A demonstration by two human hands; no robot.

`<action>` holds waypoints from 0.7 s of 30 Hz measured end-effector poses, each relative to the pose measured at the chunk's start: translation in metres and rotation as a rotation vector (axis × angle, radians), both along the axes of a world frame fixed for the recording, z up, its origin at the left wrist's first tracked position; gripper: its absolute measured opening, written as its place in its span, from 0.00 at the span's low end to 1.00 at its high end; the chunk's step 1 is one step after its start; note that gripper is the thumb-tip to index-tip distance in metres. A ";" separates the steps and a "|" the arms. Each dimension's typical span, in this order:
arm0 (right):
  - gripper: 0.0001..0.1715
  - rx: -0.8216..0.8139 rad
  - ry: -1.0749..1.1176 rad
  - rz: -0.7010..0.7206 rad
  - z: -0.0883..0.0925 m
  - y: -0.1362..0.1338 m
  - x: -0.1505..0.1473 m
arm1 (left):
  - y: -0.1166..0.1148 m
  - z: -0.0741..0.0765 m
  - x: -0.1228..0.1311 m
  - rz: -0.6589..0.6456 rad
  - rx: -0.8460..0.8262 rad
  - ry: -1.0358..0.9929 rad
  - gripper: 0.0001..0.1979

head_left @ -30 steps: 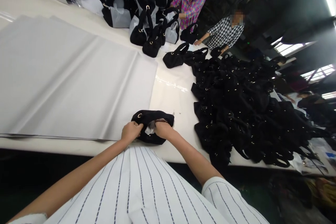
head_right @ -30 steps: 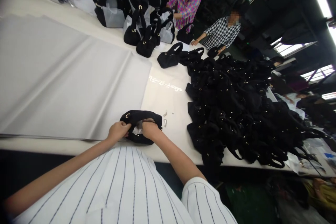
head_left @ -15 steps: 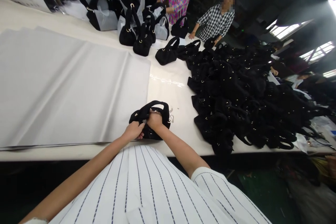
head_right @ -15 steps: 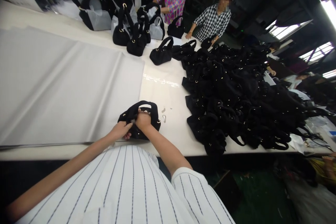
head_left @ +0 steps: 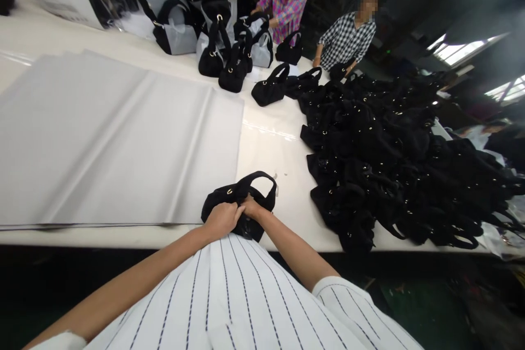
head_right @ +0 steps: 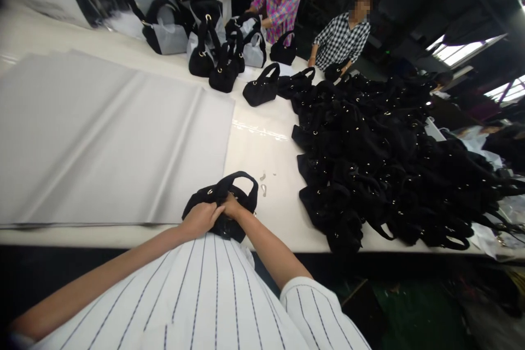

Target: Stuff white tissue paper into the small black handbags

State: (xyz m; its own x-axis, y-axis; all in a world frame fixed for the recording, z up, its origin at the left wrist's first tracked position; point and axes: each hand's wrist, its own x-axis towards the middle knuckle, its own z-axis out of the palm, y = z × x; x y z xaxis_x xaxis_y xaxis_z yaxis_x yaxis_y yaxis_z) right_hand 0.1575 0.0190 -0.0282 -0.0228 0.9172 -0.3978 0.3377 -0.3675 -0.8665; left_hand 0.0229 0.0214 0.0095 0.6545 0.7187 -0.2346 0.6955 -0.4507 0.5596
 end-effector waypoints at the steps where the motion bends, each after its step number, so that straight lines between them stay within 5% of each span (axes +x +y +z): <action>1: 0.10 0.001 0.009 -0.004 0.000 -0.003 -0.003 | -0.001 0.003 -0.003 -0.023 -0.010 -0.005 0.25; 6: 0.18 0.009 -0.009 -0.116 0.012 -0.021 -0.005 | 0.015 0.008 -0.044 0.010 -0.480 -0.300 0.26; 8: 0.20 0.024 -0.033 -0.175 0.016 -0.025 -0.004 | 0.023 -0.007 -0.064 0.231 -0.519 -0.335 0.26; 11: 0.17 -0.078 -0.006 -0.202 0.020 -0.021 -0.005 | 0.029 -0.043 -0.079 0.622 -0.349 -0.277 0.21; 15: 0.11 -0.220 0.039 -0.240 0.021 -0.009 -0.007 | 0.023 -0.070 -0.067 0.683 -0.515 -0.362 0.25; 21: 0.08 -0.139 0.052 -0.227 0.052 -0.027 -0.007 | 0.021 -0.034 -0.065 0.652 -1.071 -0.906 0.32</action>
State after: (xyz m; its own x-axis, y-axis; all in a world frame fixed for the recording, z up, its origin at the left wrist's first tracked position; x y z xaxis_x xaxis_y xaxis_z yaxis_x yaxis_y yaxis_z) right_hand 0.1503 -0.0075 0.0236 0.1536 0.8377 -0.5240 0.1889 -0.5455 -0.8166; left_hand -0.0419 0.0425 -0.0243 0.5076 0.6872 -0.5197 -0.1338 0.6588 0.7403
